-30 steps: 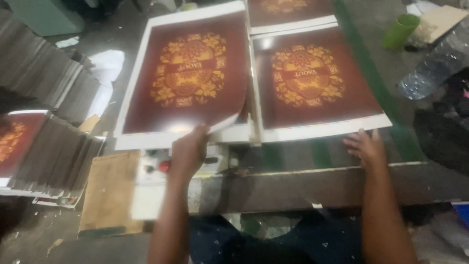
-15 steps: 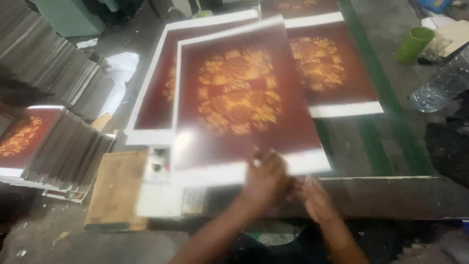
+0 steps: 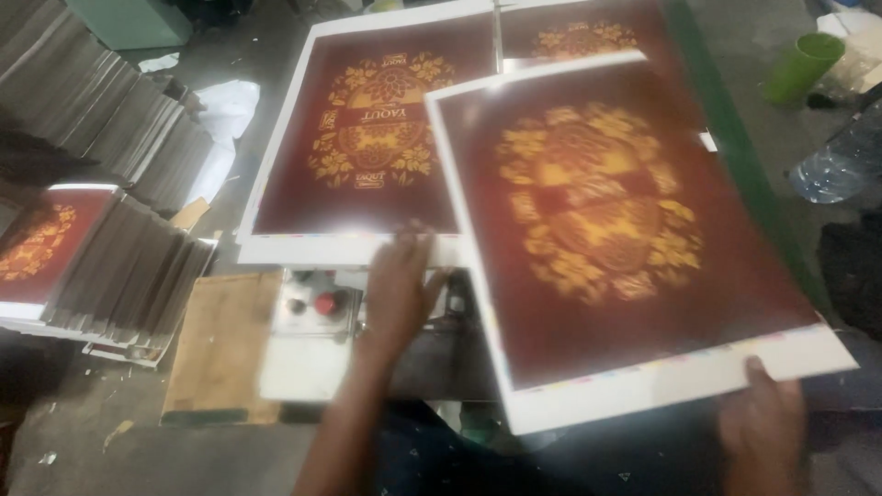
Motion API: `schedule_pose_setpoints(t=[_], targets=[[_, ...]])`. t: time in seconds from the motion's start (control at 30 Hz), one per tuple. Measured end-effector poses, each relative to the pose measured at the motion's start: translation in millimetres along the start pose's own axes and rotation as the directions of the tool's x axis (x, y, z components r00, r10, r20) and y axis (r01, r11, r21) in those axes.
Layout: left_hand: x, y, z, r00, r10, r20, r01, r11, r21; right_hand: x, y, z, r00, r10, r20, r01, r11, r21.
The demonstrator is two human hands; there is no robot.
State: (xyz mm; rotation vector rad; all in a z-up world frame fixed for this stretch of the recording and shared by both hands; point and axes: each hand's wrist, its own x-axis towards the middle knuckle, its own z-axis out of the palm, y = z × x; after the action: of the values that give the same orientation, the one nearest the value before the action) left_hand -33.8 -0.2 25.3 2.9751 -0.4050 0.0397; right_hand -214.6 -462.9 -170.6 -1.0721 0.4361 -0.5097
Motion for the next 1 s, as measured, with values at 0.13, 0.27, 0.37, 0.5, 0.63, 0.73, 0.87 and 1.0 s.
schedule_pose_setpoints(t=[0.13, 0.27, 0.37, 0.5, 0.63, 0.73, 0.87, 1.0], targets=[[4.3, -7.9, 4.1, 0.954, 0.176, -0.244, -0.141, 0.978, 0.156, -0.4, 8.3, -65.9, 1.000, 0.000, 0.000, 0.000, 0.992, -0.126], [-0.6, -15.0, 24.6, 0.959, 0.161, -0.234, -0.132, 0.982, 0.133, -30.3, -25.5, -39.4, 0.995, -0.074, -0.060, 0.058, 0.970, -0.238], [-4.1, -24.4, 29.7, 0.907, 0.214, -0.361, -0.180, 0.975, 0.127, -37.1, -28.8, -41.9, 0.993, -0.109, -0.042, 0.095, 0.960, -0.262], [-6.4, -17.3, 6.0, 0.873, 0.168, -0.457, -0.187, 0.982, 0.004, -61.3, -65.8, 21.8, 0.951, -0.032, -0.308, -0.131, 0.860, -0.494], [-15.0, -7.1, -13.3, 0.870, 0.134, -0.474, -0.200, 0.975, -0.092, -45.9, -77.4, 49.3, 0.929, 0.087, -0.361, -0.288, 0.783, -0.552], [-17.2, -9.8, -4.0, 0.876, 0.142, -0.461, -0.190, 0.980, -0.060, -25.6, -76.6, 65.8, 0.860, 0.327, -0.392, -0.510, 0.574, -0.640], [-21.4, -16.7, 3.1, 0.837, 0.248, -0.488, -0.275, 0.961, 0.016, 21.9, -43.0, 59.6, 0.941, 0.231, -0.248, -0.330, 0.791, -0.515], [-23.0, -10.5, -9.5, 0.867, 0.245, -0.434, -0.263, 0.965, 0.019, 69.8, -25.7, 71.6, 0.968, 0.197, -0.153, -0.249, 0.792, -0.558]])
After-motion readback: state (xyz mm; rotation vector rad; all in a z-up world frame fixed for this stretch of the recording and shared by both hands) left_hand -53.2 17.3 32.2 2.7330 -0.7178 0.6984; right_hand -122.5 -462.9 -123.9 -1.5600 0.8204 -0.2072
